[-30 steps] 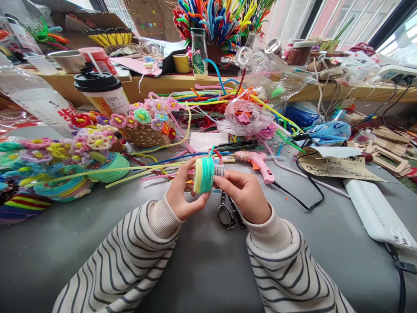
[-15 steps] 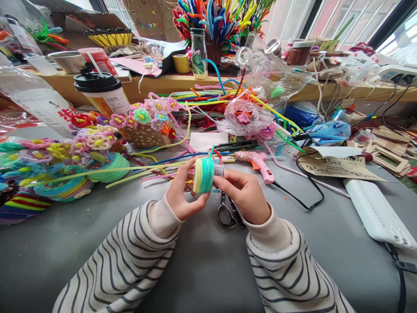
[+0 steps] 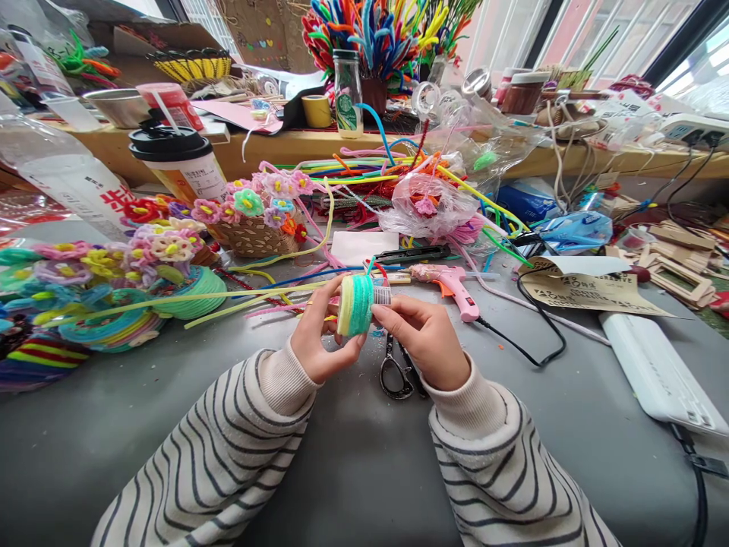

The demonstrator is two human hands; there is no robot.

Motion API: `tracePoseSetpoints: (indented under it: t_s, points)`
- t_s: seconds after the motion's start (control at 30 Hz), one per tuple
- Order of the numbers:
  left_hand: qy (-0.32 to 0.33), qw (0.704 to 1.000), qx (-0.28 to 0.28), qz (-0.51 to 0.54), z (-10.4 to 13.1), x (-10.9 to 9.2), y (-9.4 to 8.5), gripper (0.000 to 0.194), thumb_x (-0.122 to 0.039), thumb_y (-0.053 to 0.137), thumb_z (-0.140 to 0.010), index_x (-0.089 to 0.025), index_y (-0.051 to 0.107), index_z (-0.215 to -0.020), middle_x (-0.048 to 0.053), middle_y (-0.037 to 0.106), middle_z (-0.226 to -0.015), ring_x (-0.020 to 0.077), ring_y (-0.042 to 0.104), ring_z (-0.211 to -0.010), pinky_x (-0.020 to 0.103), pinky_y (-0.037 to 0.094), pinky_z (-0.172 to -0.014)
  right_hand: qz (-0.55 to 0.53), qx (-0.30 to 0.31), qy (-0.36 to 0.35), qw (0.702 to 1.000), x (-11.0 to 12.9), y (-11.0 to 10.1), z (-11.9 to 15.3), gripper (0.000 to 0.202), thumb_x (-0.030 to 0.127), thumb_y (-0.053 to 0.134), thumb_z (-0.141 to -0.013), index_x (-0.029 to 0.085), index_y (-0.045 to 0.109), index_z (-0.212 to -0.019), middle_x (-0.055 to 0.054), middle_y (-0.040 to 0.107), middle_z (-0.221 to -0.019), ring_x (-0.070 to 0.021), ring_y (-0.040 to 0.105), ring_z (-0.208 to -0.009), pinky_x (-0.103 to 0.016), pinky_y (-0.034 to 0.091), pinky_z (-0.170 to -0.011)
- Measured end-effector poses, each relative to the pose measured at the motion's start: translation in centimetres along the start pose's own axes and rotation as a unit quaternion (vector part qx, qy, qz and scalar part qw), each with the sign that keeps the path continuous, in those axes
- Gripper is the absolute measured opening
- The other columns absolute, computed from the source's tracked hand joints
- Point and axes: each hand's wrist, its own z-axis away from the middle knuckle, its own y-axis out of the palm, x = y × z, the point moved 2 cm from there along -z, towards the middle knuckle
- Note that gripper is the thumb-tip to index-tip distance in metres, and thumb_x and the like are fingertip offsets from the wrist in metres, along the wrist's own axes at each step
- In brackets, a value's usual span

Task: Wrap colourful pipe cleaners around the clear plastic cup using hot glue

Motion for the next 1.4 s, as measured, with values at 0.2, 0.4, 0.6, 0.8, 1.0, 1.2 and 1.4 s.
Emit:
tracePoseSetpoints:
  t_s: [0.2, 0.4, 0.6, 0.8, 1.0, 1.2, 1.4]
  points:
    - [0.003, 1.000, -0.005, 0.010, -0.14, 0.46, 0.07, 0.070, -0.029, 0.063, -0.061, -0.016, 0.035, -0.123, 0.014, 0.048, -0.115, 0.0306, 0.046, -0.111, 0.047, 0.041, -0.090, -0.039, -0.018, 0.009, 0.999, 0.07, 0.12, 0.00, 0.010, 0.031, 0.070, -0.066, 0.025, 0.072, -0.072, 0.001, 0.072, -0.079, -0.0165, 0.064, -0.080, -0.028, 0.051, -0.077]
    - [-0.007, 1.000, -0.006, 0.010, -0.12, 0.29, 0.09, 0.071, -0.030, 0.062, -0.060, -0.015, 0.035, -0.124, 0.014, 0.048, -0.115, 0.0311, 0.045, -0.112, 0.049, 0.038, -0.092, -0.031, -0.022, 0.016, 0.999, 0.03, 0.10, 0.00, 0.010, 0.031, 0.072, -0.063, 0.023, 0.071, -0.069, 0.000, 0.072, -0.078, -0.0167, 0.065, -0.079, -0.028, 0.052, -0.076]
    - [-0.005, 1.000, -0.009, 0.008, -0.02, 0.48, 0.15, 0.071, -0.030, 0.062, -0.060, -0.015, 0.035, -0.124, 0.014, 0.048, -0.115, 0.0305, 0.046, -0.110, 0.048, 0.039, -0.091, -0.026, -0.021, 0.005, 0.999, -0.06, 0.11, -0.06, 0.008, 0.029, 0.071, -0.063, 0.024, 0.070, -0.068, 0.001, 0.072, -0.077, -0.0154, 0.065, -0.077, -0.026, 0.052, -0.075]
    - [0.014, 1.000, -0.021, 0.012, 0.01, 0.96, 0.41, 0.072, -0.032, 0.063, -0.061, -0.019, 0.036, -0.126, 0.012, 0.048, -0.116, 0.0294, 0.048, -0.108, 0.045, 0.042, -0.089, -0.049, -0.014, 0.005, 0.999, -0.07, 0.18, -0.10, 0.006, 0.028, 0.072, -0.063, 0.024, 0.070, -0.068, 0.002, 0.071, -0.074, -0.0133, 0.064, -0.072, -0.024, 0.052, -0.072]
    - [0.014, 1.000, -0.023, 0.013, -0.02, 0.85, 0.35, 0.072, -0.031, 0.063, -0.061, -0.017, 0.036, -0.126, 0.013, 0.048, -0.115, 0.0298, 0.047, -0.110, 0.046, 0.039, -0.093, -0.055, -0.010, 0.005, 0.998, -0.12, 0.16, -0.07, 0.005, 0.026, 0.071, -0.064, 0.024, 0.070, -0.068, 0.003, 0.071, -0.073, -0.0107, 0.063, -0.071, -0.020, 0.051, -0.071]
    - [0.017, 0.999, -0.026, 0.010, 0.02, 0.57, 0.31, 0.072, -0.031, 0.063, -0.060, -0.016, 0.036, -0.126, 0.013, 0.048, -0.115, 0.0297, 0.048, -0.109, 0.047, 0.039, -0.092, -0.044, -0.011, 0.004, 0.999, -0.09, 0.11, -0.09, 0.005, 0.027, 0.071, -0.064, 0.023, 0.069, -0.068, 0.002, 0.071, -0.073, -0.0121, 0.063, -0.071, -0.023, 0.052, -0.072]
    - [0.011, 1.000, -0.020, 0.001, 0.04, 0.43, 0.22, 0.072, -0.030, 0.062, -0.060, -0.013, 0.037, -0.125, 0.015, 0.048, -0.114, 0.0305, 0.047, -0.110, 0.048, 0.040, -0.091, -0.040, -0.007, -0.003, 0.999, -0.15, 0.15, -0.11, 0.004, 0.026, 0.070, -0.065, 0.023, 0.068, -0.068, 0.002, 0.071, -0.074, -0.0122, 0.064, -0.073, -0.023, 0.052, -0.073]
